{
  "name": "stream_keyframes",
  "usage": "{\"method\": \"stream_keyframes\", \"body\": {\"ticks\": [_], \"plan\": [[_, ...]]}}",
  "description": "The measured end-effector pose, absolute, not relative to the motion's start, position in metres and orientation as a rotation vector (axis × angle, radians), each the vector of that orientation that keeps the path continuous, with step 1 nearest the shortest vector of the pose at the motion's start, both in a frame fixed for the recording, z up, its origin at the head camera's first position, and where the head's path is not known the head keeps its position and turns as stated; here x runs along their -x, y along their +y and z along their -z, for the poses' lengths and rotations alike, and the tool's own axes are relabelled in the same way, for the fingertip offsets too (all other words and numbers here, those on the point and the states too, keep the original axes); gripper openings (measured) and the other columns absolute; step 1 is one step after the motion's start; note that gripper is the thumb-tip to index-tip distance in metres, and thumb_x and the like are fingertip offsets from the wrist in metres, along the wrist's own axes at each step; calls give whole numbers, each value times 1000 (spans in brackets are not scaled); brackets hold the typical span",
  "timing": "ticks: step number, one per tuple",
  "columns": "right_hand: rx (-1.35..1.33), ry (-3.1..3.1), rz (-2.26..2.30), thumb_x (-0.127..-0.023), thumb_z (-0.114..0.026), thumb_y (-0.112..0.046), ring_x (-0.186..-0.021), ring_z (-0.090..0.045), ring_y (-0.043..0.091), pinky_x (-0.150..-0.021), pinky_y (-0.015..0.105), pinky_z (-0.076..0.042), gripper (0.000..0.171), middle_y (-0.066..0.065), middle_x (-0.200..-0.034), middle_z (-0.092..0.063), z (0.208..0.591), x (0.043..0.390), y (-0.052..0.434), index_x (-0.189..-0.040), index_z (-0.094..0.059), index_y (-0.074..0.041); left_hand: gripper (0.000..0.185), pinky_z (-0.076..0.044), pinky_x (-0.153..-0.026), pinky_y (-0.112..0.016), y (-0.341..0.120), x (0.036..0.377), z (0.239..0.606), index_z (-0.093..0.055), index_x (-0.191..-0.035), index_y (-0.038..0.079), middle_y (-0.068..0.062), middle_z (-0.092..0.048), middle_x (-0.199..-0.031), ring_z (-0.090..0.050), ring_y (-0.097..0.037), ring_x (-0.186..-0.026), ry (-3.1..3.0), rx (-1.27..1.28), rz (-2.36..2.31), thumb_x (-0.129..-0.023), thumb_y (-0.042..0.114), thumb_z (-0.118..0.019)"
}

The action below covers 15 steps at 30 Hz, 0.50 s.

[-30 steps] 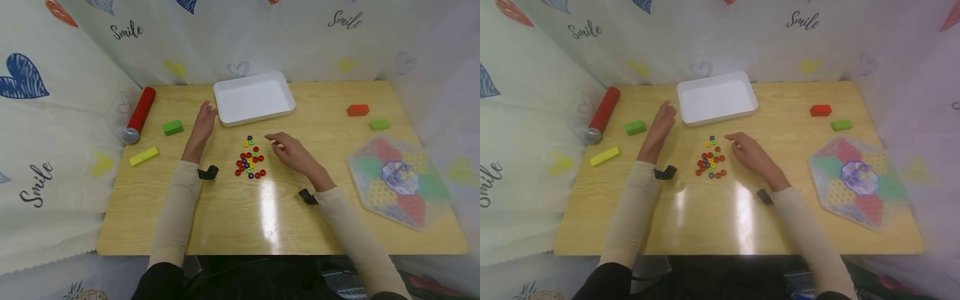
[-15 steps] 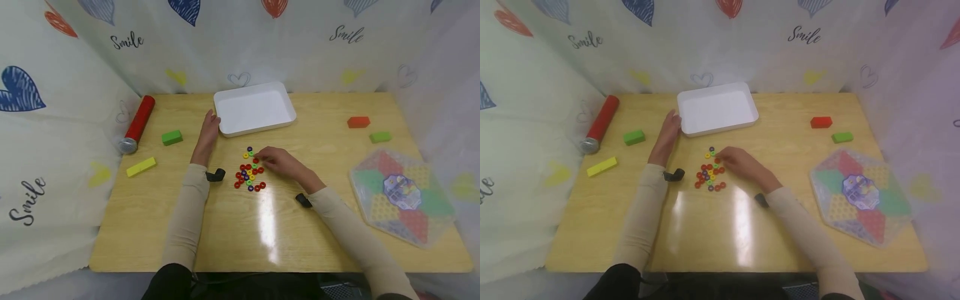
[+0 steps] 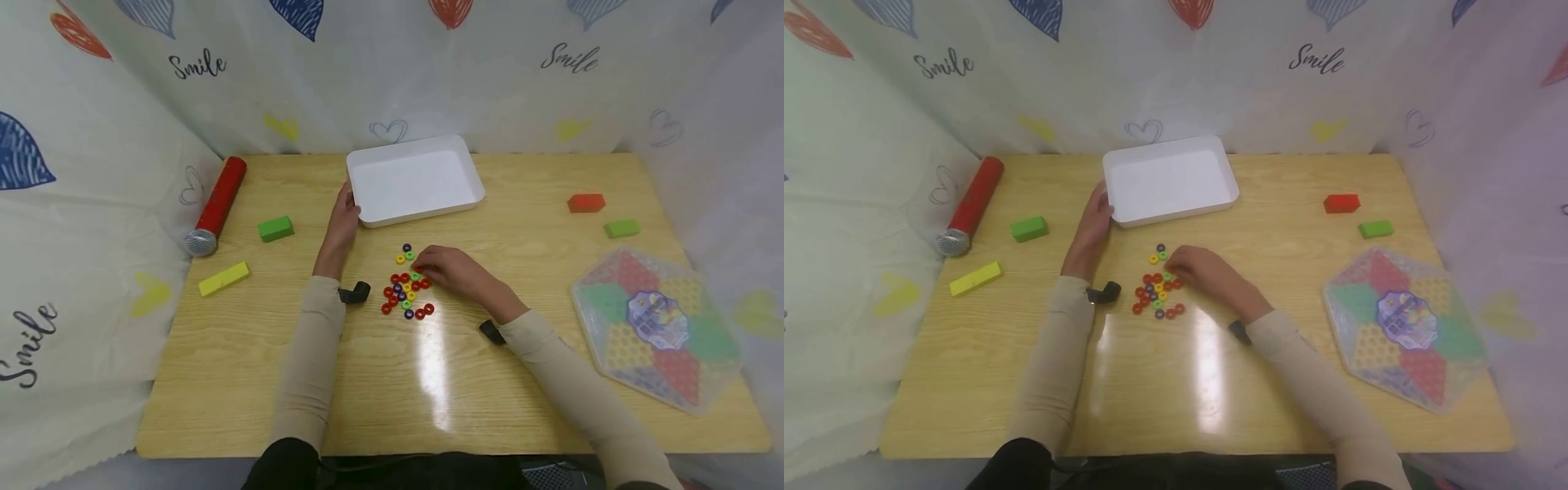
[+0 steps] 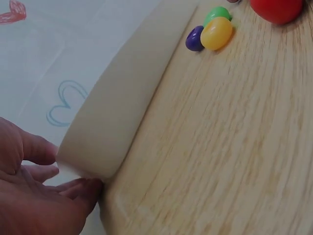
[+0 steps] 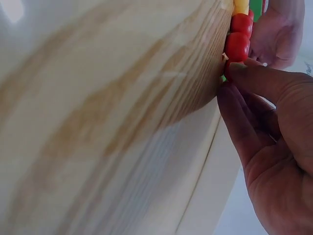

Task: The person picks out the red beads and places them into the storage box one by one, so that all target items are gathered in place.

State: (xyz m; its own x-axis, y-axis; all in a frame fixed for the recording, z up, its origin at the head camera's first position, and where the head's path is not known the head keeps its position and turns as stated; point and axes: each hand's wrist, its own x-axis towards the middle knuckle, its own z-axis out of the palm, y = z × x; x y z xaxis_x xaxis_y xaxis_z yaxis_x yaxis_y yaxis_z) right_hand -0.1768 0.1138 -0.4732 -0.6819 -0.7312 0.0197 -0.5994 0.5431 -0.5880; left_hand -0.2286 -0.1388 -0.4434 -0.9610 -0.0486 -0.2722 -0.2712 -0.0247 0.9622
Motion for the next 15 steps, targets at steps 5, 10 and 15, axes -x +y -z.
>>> {"method": "stream_keyframes", "body": {"ticks": [5,10,15], "plan": [[1181,2542,829,-92,-65,-9,-102,-62,16,-90,33,-51,17,3,-109,-67,472,178,109,-108,-71,-10,62,-24,-116,-28,-145,226,449,-9,-157,18,-6,-20,-159,-23,-17,-145,2077,352,-2120,-101,1,-33],[1145,2560,858,-91,-65,-9,-93,-61,14,-82,31,-52,17,1,-105,-66,466,183,110,-107,-71,-9,62,-23,-117,-28,-150,224,453,-10,-157,18,-5,-18,-160,-20,-15,-146,2026,284,-2166,-102,3,-34],[1049,2559,1018,-91,-63,-6,-95,-60,17,-81,30,-55,19,4,-105,-62,455,201,115,-109,-69,-5,61,-23,-117,-27,-148,226,458,-10,-156,17,-3,-17,-161,-18,-13,-146,1998,205,-2177,-102,5,-35]]}}
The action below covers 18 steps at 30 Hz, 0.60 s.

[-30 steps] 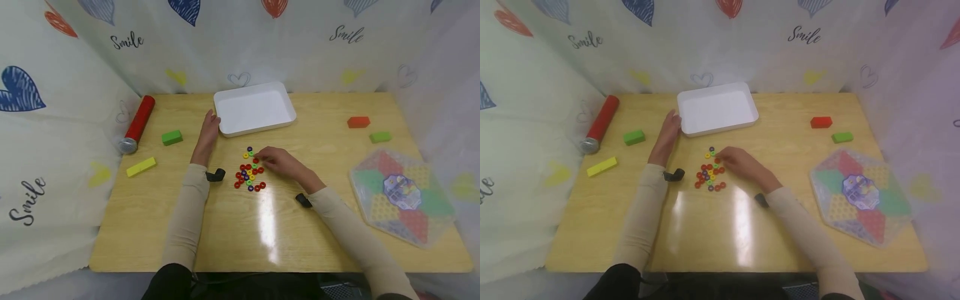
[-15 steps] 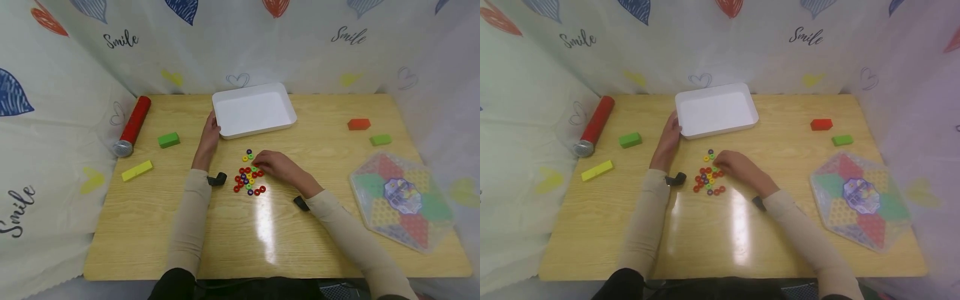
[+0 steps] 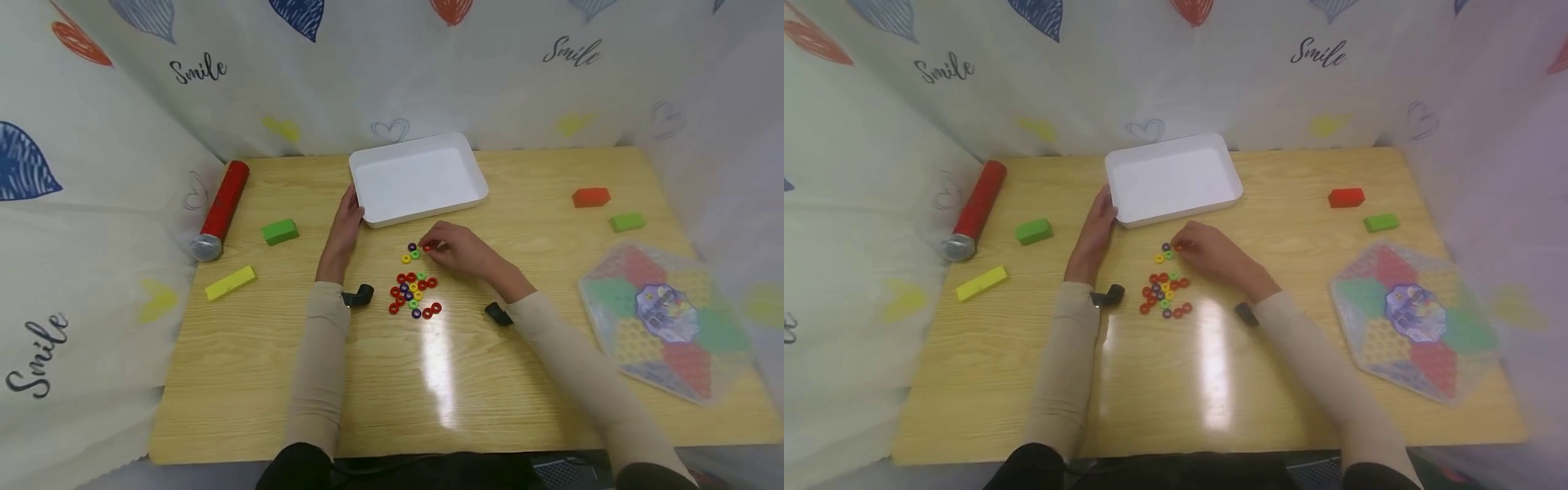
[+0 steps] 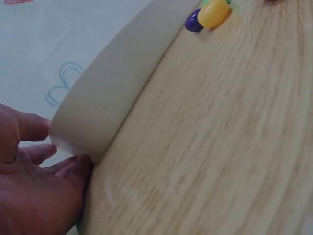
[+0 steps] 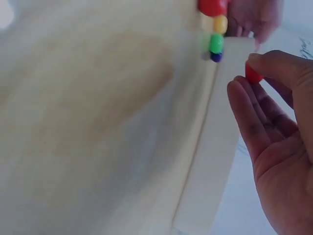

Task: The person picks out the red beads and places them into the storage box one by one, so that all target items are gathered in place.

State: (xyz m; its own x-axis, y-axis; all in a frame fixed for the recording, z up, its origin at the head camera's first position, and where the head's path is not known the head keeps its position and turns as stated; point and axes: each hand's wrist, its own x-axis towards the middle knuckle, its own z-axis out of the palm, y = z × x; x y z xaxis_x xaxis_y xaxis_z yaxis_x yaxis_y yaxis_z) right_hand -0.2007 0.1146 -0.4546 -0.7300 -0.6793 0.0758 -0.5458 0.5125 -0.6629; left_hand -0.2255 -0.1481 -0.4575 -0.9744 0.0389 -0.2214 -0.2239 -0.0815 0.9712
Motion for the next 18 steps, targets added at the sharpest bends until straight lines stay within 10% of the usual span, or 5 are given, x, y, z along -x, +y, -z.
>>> {"method": "stream_keyframes", "body": {"ticks": [18], "plan": [[933,2564,1160,-91,-67,-15,-104,-61,17,-93,34,-52,26,4,-112,-62,401,297,77,-115,-64,-7,59,-25,-116,-27,-135,233,461,-15,-156,21,0,-20,-160,-22,-13,-145,1975,161,-2158,-103,8,-38]]}}
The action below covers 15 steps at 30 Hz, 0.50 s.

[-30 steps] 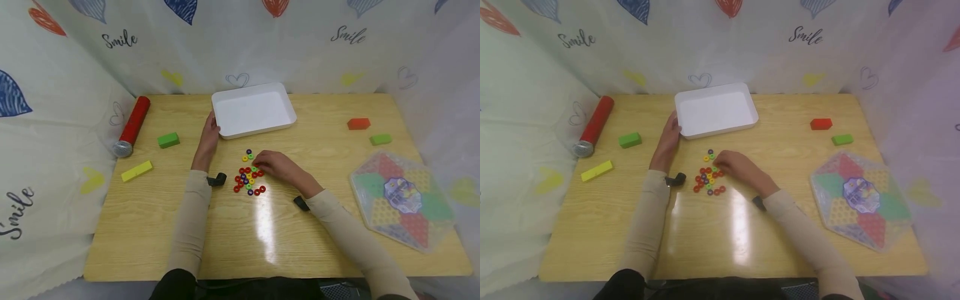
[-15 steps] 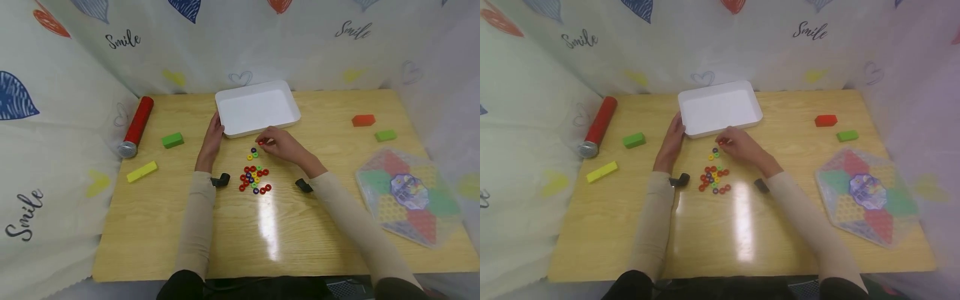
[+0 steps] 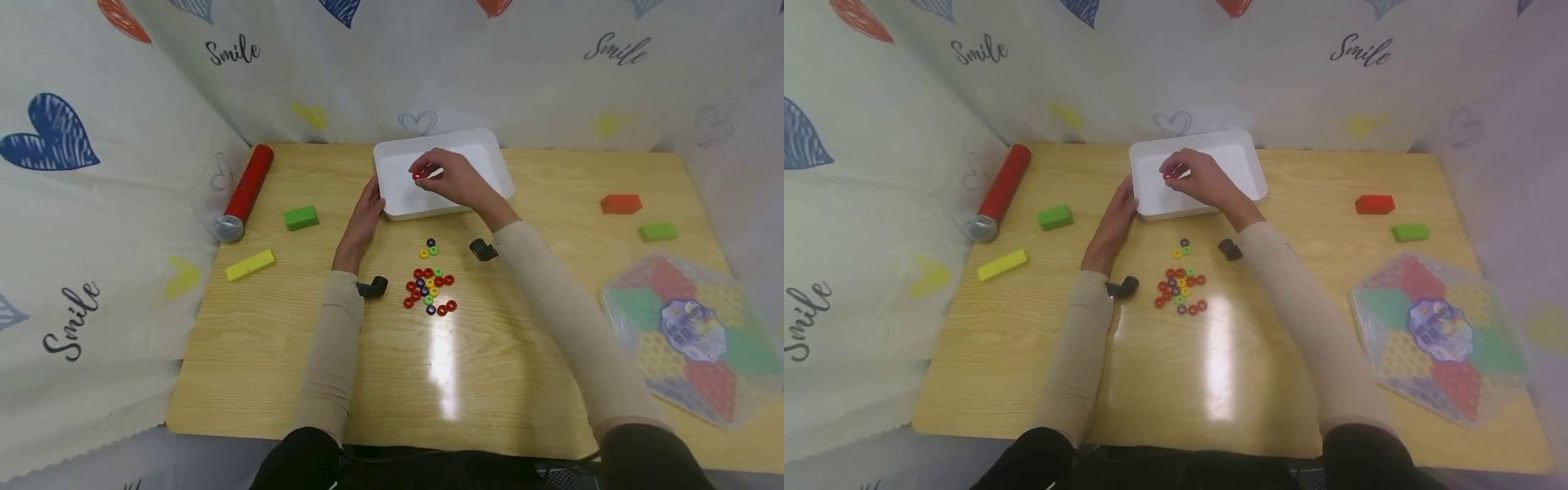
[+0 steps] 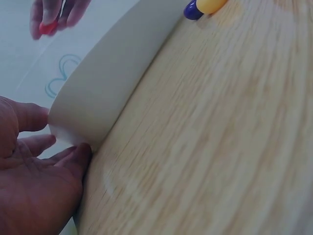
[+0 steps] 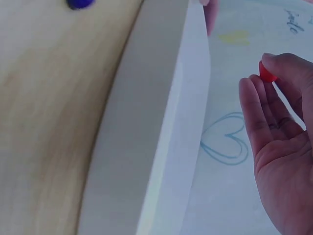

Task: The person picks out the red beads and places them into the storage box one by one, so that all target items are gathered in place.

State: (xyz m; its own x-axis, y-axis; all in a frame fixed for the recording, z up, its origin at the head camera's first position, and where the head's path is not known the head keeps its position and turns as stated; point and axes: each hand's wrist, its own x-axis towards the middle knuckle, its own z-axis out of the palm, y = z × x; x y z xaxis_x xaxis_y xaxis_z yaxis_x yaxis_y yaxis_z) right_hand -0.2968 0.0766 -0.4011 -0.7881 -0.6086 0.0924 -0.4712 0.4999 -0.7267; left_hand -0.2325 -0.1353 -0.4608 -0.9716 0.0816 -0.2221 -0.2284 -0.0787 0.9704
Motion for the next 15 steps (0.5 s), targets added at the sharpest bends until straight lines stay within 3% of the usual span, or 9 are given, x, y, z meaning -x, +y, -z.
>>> {"method": "stream_keyframes", "body": {"ticks": [8,15], "plan": [[724,2523,1128,-92,-66,-18,-109,-56,18,-95,33,-48,25,3,-115,-61,407,336,56,-116,-64,-12,59,-24,-117,-28,-136,225,466,-13,-156,21,1,-16,-161,-20,-13,-146,1974,152,-2123,-104,9,-36],[652,2509,1046,-93,-64,-19,-106,-56,18,-89,32,-50,26,4,-115,-62,429,356,50,-118,-65,-12,58,-21,-118,-29,-132,218,475,-12,-156,19,0,-13,-162,-17,-13,-147,1931,113,-2134,-104,7,-34]]}}
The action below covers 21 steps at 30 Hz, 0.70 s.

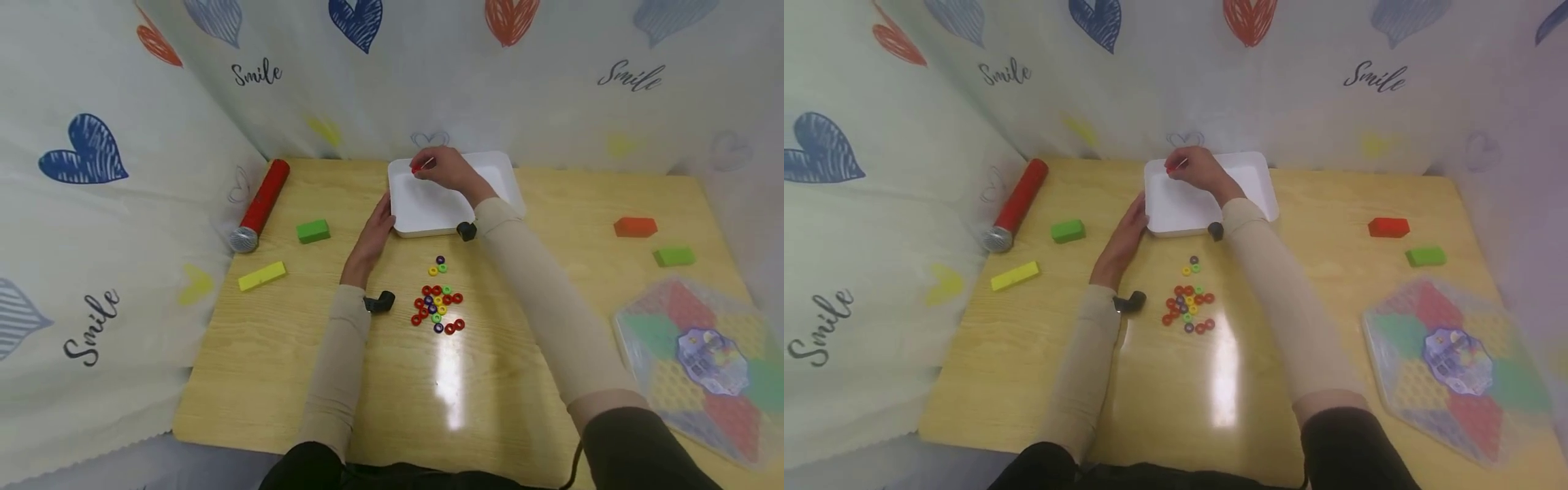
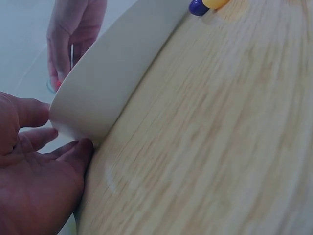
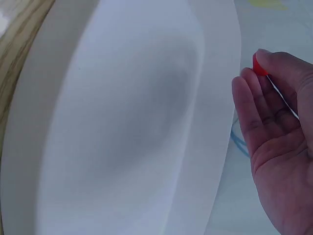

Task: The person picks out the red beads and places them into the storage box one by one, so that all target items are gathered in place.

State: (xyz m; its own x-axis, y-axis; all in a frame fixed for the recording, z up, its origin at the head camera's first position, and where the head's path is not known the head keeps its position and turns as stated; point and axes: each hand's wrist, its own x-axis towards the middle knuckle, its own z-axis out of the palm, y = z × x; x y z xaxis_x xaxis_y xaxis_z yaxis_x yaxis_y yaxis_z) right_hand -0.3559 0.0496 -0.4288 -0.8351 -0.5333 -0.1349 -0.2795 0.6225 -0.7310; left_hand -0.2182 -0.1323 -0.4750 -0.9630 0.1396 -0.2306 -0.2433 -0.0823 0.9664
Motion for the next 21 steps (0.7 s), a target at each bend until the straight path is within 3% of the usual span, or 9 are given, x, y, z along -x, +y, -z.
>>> {"method": "stream_keyframes", "body": {"ticks": [9,21], "plan": [[586,2477,985,-92,-65,-12,-97,-60,22,-83,33,-52,22,9,-111,-65,436,369,27,-114,-68,-7,57,-17,-119,-28,-134,220,479,-12,-156,16,3,-10,-162,-12,-8,-147,1933,47,-2122,-104,7,-32],[658,2570,670,-91,-60,-3,-105,-53,26,-97,38,-45,23,13,-114,-65,448,367,20,-112,-70,-3,57,-17,-119,-32,-124,219,483,-11,-156,12,-4,-8,-162,-10,-14,-148,1891,-16,-2140,-104,4,-31]]}}
